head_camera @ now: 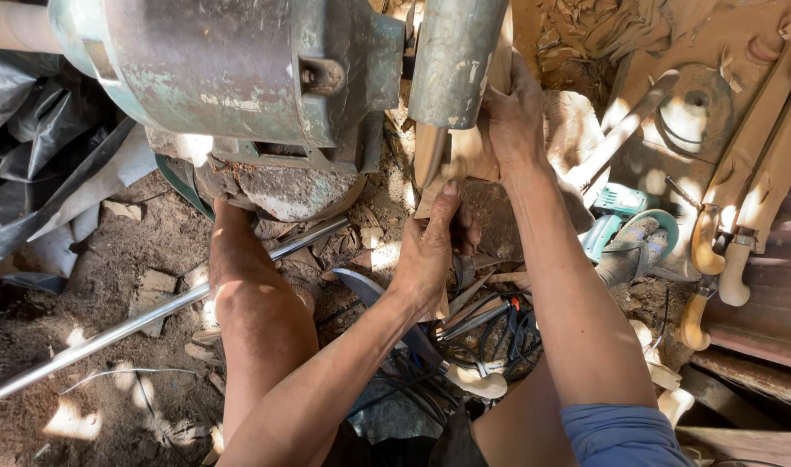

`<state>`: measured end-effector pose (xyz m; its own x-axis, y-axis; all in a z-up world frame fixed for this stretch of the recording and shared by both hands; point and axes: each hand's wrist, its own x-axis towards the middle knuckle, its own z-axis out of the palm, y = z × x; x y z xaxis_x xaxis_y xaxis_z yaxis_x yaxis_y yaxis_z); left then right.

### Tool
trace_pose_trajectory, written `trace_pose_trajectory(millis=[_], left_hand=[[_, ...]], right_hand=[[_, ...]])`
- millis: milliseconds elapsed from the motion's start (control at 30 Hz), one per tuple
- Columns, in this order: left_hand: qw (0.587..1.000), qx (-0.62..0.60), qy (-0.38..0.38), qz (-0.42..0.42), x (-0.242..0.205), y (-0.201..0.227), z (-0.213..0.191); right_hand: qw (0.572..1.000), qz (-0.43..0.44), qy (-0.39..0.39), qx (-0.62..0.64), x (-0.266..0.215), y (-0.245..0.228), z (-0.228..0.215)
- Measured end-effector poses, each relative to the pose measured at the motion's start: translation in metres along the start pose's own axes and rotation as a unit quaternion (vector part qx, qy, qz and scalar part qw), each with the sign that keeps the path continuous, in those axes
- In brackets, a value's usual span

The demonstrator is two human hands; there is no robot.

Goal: The person holds a curved wooden piece against a rotating grinding wheel to smooth and shape its edges. They rotate and reposition the wood repeatedly to grind different sides and contours.

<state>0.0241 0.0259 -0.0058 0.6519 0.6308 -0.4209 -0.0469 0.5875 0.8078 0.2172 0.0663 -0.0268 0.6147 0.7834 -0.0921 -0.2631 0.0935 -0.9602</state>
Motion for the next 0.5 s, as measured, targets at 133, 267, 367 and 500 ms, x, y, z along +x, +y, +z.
trace_pose_trajectory(millis=[133,267,367,500], left_hand=[[1.000,0.005,-0.007,-0.004,-0.007,-0.003,-0.003],[1.000,0.005,-0.011,0.013,-0.012,-0.005,-0.004],[1.000,0.004,0.001,-0.003,-0.017,-0.008,-0.004],[1.000,0.000,-0.002,-0.008,-0.023,-0.011,-0.006]], right_hand=[[0.999,0.022,0.023,-0.027,-0.008,-0.002,0.004],[0.999,0.029,0.013,-0.018,-0.014,0.001,0.004],[0.999,0.022,0.015,-0.035,-0.020,0.006,0.002],[0.998,0.021,0.015,-0.056,-0.026,0.010,0.001]])
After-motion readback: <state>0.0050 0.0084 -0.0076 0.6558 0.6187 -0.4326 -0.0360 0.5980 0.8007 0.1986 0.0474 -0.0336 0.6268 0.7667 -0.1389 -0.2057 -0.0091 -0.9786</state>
